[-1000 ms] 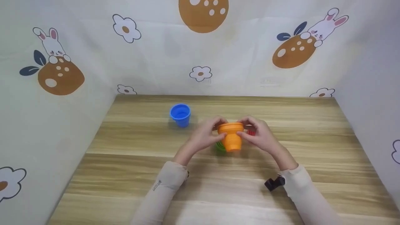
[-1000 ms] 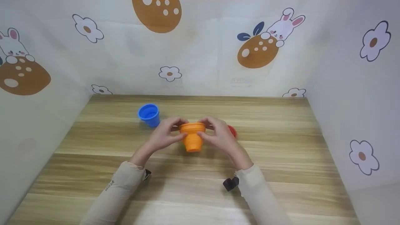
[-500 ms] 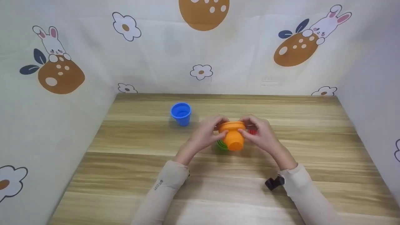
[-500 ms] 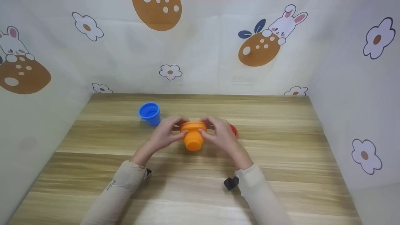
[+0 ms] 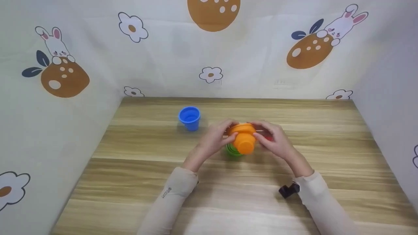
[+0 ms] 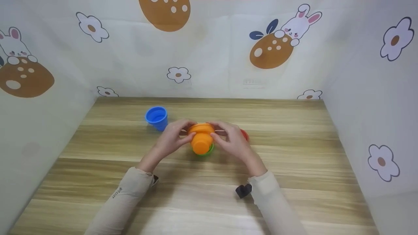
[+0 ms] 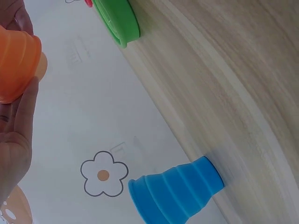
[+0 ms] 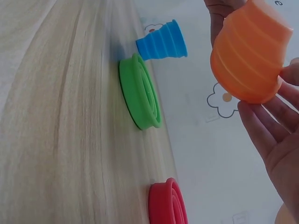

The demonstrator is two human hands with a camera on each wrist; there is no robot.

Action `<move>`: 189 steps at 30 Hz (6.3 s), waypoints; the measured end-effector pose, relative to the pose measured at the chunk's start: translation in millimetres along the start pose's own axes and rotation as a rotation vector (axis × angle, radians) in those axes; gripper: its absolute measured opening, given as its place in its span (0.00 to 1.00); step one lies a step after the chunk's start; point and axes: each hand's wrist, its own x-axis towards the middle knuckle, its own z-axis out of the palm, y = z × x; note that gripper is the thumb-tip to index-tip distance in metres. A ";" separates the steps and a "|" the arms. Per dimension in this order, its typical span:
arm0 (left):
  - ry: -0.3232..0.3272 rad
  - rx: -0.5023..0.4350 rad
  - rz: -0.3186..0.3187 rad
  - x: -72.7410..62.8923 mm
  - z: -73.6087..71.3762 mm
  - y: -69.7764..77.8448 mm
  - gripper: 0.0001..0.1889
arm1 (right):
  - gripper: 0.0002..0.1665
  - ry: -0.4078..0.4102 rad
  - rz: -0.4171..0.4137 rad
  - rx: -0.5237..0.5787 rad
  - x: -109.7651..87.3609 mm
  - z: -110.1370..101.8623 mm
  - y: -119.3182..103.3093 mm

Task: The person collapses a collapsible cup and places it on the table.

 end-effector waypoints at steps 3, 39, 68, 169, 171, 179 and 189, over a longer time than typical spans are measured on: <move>0.000 -0.006 -0.007 -0.1 -1.5 -0.1 0.16 | 0.21 -0.018 0.020 0.059 -0.5 -1.8 0.8; -0.133 -0.069 -0.034 -0.6 -4.2 5.1 0.17 | 0.16 0.107 -0.254 -0.341 1.4 6.8 0.9; -0.036 -0.144 -0.002 -3.0 -1.1 2.3 0.16 | 0.22 0.047 -0.028 0.022 -6.8 2.3 0.8; -0.083 -0.342 -0.002 -5.8 1.3 2.2 0.15 | 0.16 0.178 -0.117 -0.081 -6.8 10.1 5.4; -0.089 -0.331 -0.010 -5.5 1.3 2.7 0.15 | 0.16 0.178 -0.128 -0.099 -6.6 9.9 5.6; -0.106 -0.301 -0.009 -4.2 1.8 5.3 0.18 | 0.16 0.169 -0.175 -0.142 -7.0 9.2 7.4; -0.132 -0.330 0.010 -3.5 2.6 7.8 0.18 | 0.16 0.160 -0.207 -0.142 -7.5 10.0 9.7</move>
